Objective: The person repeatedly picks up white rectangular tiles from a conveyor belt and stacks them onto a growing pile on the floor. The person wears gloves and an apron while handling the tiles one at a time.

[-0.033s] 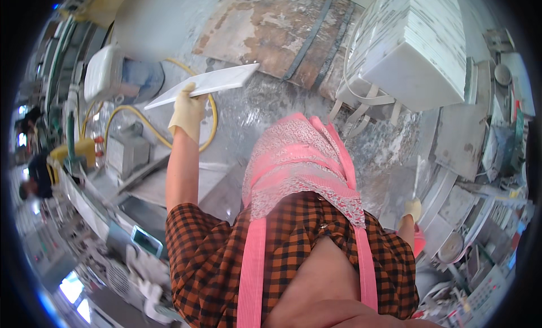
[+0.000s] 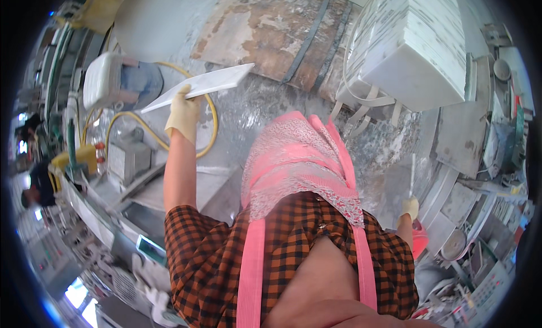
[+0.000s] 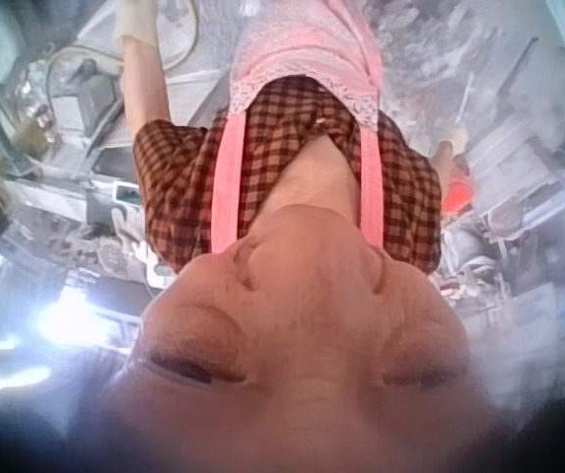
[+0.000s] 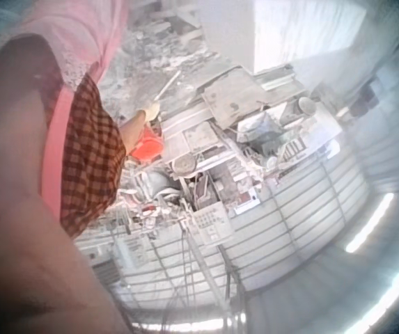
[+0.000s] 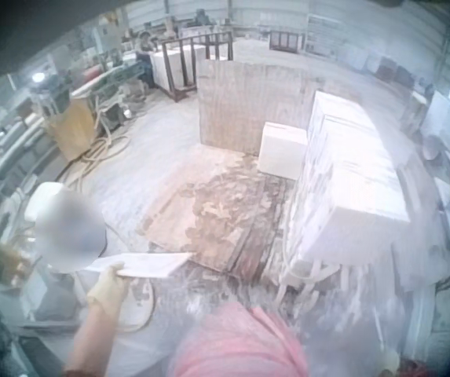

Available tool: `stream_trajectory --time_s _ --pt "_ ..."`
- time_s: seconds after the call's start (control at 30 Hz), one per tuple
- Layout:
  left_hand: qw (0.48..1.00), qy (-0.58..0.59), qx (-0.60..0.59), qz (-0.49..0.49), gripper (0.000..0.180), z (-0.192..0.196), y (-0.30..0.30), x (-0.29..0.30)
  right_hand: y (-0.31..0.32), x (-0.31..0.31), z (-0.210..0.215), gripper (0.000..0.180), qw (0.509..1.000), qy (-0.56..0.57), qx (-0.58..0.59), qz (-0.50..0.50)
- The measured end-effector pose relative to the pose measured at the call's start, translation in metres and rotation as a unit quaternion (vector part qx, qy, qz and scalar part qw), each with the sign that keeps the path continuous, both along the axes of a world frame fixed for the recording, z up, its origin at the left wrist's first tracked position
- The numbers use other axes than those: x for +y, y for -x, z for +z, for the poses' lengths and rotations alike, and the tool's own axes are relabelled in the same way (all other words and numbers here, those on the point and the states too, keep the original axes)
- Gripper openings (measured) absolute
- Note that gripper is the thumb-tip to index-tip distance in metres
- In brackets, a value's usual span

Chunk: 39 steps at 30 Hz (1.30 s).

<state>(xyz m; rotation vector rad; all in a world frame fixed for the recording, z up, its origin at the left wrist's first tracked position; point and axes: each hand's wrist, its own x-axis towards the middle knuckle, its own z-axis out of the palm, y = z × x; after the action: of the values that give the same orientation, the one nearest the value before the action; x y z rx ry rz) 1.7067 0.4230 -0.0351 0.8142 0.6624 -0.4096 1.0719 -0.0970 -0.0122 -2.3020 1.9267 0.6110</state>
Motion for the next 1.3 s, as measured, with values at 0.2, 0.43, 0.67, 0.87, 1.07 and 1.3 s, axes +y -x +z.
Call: stream_trajectory --time_s 0.2,0.43,0.67,0.87,1.07,1.3 --pt "0.714 -0.542 -0.301 -0.325 0.019 0.040 -0.109 -0.016 -0.135 0.055 -0.071 0.033 0.990 -0.127 -0.054 -0.008" --pt "0.623 -0.656 -0.249 -0.345 0.021 0.069 -0.214 -0.067 -0.373 0.046 -0.080 0.031 0.953 -0.190 -0.217 0.089" --pt "0.944 -0.282 -0.081 -0.153 0.033 0.058 -0.305 -0.113 -0.611 -0.039 -0.049 0.019 0.905 -0.122 -0.330 0.241" --pt "0.979 -0.150 0.091 0.102 0.040 0.009 -0.379 -0.197 -0.783 -0.152 -0.048 0.017 0.902 -0.053 -0.283 0.322" --pt "0.985 -0.119 0.127 0.023 0.043 -0.063 -0.422 -0.249 -0.891 -0.267 -0.121 0.010 0.838 0.032 -0.245 0.487" --pt "0.970 -0.126 0.202 0.053 0.037 -0.077 -0.459 -0.266 -0.946 -0.351 -0.175 0.006 0.805 0.015 -0.160 0.570"
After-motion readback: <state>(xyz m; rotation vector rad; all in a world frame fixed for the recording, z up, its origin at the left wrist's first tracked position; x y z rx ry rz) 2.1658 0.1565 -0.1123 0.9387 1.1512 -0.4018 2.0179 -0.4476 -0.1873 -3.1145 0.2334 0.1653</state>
